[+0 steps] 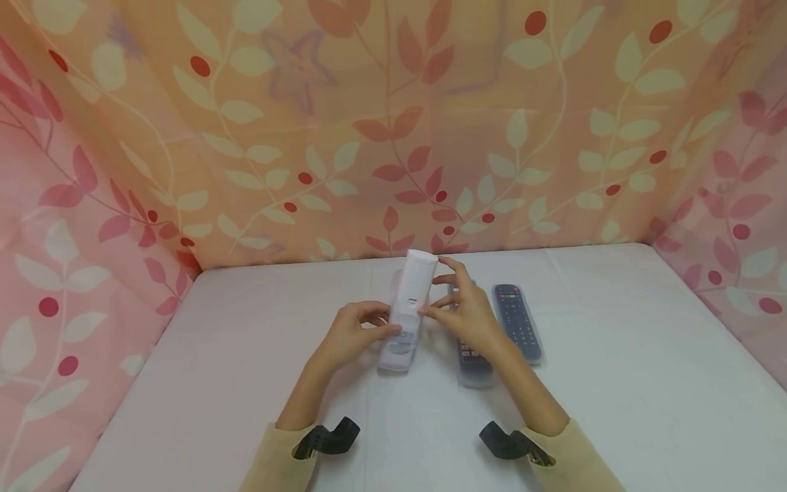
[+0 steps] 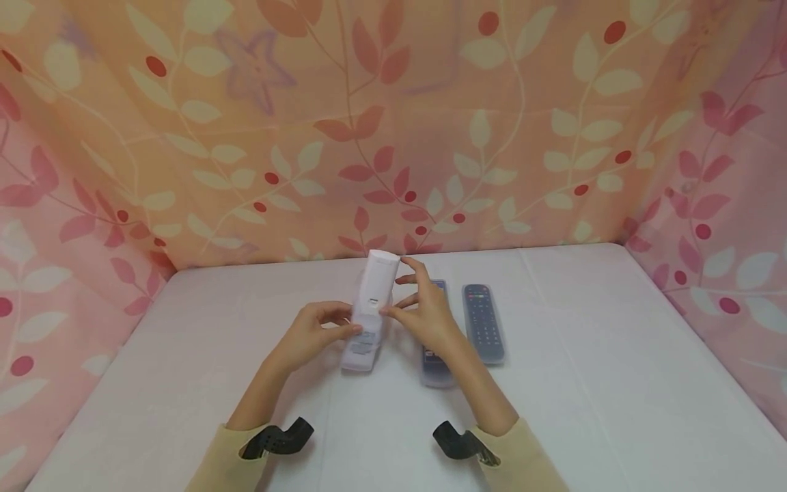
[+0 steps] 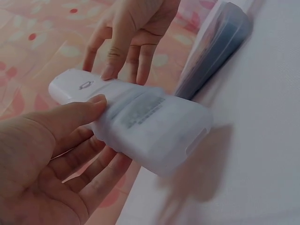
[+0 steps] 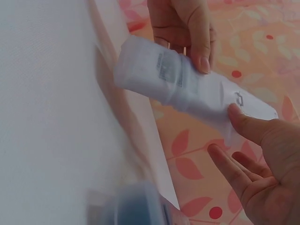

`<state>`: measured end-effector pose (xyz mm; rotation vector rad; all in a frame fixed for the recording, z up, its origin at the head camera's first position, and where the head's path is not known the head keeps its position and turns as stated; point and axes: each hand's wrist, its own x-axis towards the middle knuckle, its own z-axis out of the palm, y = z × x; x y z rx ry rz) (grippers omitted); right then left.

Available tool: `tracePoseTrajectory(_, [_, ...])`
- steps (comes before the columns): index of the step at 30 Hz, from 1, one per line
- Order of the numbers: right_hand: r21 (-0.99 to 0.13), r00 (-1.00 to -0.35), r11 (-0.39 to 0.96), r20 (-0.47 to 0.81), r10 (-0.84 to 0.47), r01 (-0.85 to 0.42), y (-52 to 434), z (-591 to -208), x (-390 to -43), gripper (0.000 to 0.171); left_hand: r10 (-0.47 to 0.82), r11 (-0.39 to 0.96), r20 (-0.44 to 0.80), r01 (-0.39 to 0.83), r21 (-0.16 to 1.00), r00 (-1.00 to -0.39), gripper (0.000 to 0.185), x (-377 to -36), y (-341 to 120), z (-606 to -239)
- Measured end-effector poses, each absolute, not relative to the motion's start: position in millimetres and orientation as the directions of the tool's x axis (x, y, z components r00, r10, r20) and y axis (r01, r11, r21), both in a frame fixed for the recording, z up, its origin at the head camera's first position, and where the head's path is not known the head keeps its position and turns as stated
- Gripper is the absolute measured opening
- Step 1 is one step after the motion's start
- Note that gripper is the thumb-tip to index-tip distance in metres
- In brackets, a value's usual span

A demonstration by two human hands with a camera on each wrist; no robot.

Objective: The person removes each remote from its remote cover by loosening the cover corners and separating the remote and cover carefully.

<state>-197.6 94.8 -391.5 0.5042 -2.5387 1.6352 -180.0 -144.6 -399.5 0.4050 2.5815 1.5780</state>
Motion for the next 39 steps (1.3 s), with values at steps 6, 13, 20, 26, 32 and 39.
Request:
tracePoseTrajectory(6, [-0.887,-0.931,0.315,0.261,-0.257,-0.336,97,-390,-198,0.106,0.315,0.435,0.08,0.219,0.873,-0.946,0.029,-182,-149,-397])
tracePoseTrajectory(13, [-0.864,-0.902,0.308,0.306,-0.305,-0.397,102,-390,-200,0.097,0.361,0.438,0.064,0.229,0.869,-0.93,0.031,-183,-156,-395])
tracePoseTrajectory(20, [-0.852,-0.908,0.347,0.299,-0.293,-0.392,112,-387,-203,0.069,0.385,0.425,0.068,0.241,0.873,-0.921,0.032,-182,-161,-393])
tracePoseTrajectory(26, [-0.896,-0.92,0.297,0.234,-0.314,-0.329,118,-381,-201,0.057,0.396,0.418,0.095,0.272,0.867,-0.913,0.032,-182,-166,-391])
tracePoseTrajectory(32, [-0.927,-0.908,0.235,0.19,-0.374,-0.292,119,-378,-201,0.052,0.382,0.417,0.099,0.267,0.869,-0.919,0.03,-183,-168,-390])
tracePoseTrajectory(39, [-0.944,-0.908,0.202,0.171,-0.381,-0.262,122,-376,-202,0.043,0.323,0.413,0.101,0.236,0.88,-0.941,0.028,-181,-168,-388])
